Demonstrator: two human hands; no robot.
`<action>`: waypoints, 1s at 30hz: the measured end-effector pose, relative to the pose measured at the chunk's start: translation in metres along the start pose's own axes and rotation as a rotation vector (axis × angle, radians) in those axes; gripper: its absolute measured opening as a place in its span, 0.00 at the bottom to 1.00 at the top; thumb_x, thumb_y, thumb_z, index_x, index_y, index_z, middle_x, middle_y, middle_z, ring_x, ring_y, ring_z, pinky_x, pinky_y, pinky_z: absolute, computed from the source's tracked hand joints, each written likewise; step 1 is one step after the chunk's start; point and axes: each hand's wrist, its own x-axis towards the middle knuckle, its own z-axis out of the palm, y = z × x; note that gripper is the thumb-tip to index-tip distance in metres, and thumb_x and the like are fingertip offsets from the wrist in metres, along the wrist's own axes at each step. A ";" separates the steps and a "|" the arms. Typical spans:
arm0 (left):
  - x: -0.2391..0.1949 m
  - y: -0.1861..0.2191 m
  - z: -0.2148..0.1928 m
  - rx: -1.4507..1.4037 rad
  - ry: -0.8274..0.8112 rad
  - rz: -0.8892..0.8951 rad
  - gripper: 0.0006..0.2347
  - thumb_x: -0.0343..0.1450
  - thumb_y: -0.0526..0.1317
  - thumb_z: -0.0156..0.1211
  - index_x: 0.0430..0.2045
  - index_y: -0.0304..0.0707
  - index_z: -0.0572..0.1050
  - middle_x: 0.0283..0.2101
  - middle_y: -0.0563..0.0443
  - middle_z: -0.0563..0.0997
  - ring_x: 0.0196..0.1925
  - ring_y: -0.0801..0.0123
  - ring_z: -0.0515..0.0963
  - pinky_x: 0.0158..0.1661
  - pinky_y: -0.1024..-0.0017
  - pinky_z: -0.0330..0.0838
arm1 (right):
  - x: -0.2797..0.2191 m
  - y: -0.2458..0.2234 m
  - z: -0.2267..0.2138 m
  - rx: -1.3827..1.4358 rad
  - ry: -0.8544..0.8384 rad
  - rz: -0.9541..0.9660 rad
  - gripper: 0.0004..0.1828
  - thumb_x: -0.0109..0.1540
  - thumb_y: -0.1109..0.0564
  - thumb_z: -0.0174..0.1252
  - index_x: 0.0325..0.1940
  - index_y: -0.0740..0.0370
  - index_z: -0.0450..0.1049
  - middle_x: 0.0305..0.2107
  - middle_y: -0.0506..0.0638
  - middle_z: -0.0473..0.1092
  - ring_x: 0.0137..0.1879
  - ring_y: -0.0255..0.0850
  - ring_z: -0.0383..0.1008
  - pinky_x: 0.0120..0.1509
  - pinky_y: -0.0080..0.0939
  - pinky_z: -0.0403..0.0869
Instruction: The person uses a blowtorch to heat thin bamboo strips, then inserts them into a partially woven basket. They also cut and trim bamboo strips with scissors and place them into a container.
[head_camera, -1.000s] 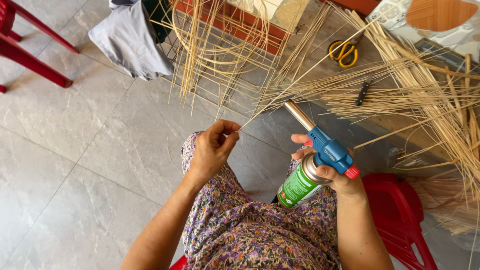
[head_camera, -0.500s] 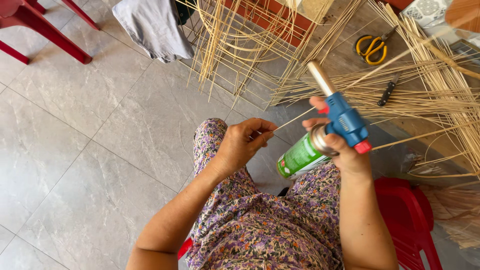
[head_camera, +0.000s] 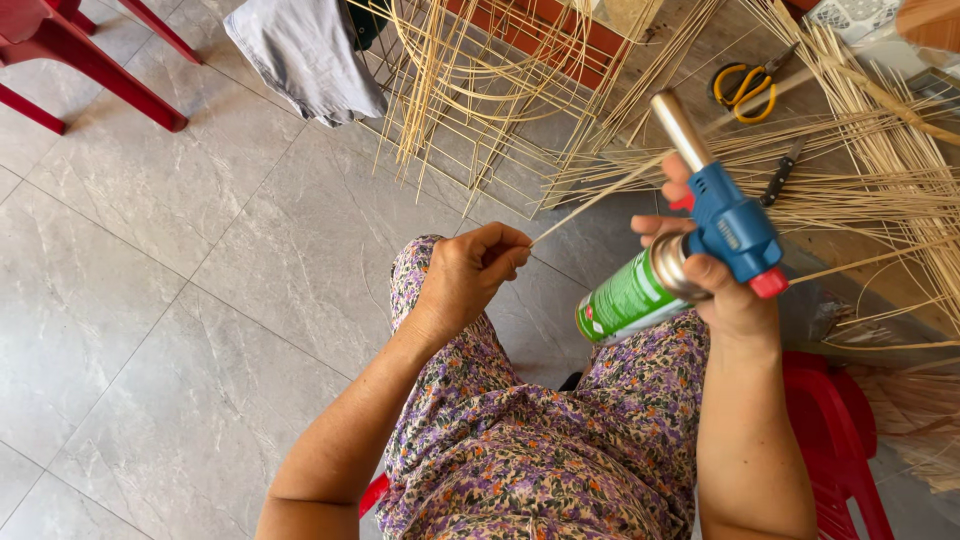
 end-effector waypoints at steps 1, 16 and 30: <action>0.002 -0.001 0.000 -0.016 0.022 -0.006 0.06 0.71 0.36 0.65 0.39 0.36 0.81 0.31 0.53 0.86 0.29 0.79 0.84 0.32 0.78 0.80 | -0.002 0.002 0.002 -0.008 -0.020 0.002 0.49 0.57 0.44 0.77 0.74 0.68 0.62 0.73 0.61 0.60 0.62 0.50 0.77 0.65 0.49 0.78; 0.006 -0.008 -0.002 -0.240 0.096 -0.116 0.06 0.74 0.37 0.62 0.38 0.34 0.80 0.30 0.53 0.85 0.30 0.78 0.84 0.31 0.78 0.80 | -0.044 0.029 0.033 -0.152 -0.232 0.206 0.36 0.55 0.49 0.73 0.62 0.69 0.73 0.64 0.67 0.70 0.55 0.50 0.81 0.57 0.46 0.77; 0.006 -0.012 -0.001 -0.246 0.047 -0.136 0.08 0.74 0.39 0.60 0.40 0.33 0.80 0.30 0.52 0.86 0.30 0.78 0.85 0.31 0.78 0.81 | -0.036 0.022 0.022 -0.157 -0.130 0.123 0.37 0.56 0.47 0.74 0.62 0.72 0.73 0.59 0.68 0.73 0.53 0.50 0.81 0.54 0.46 0.80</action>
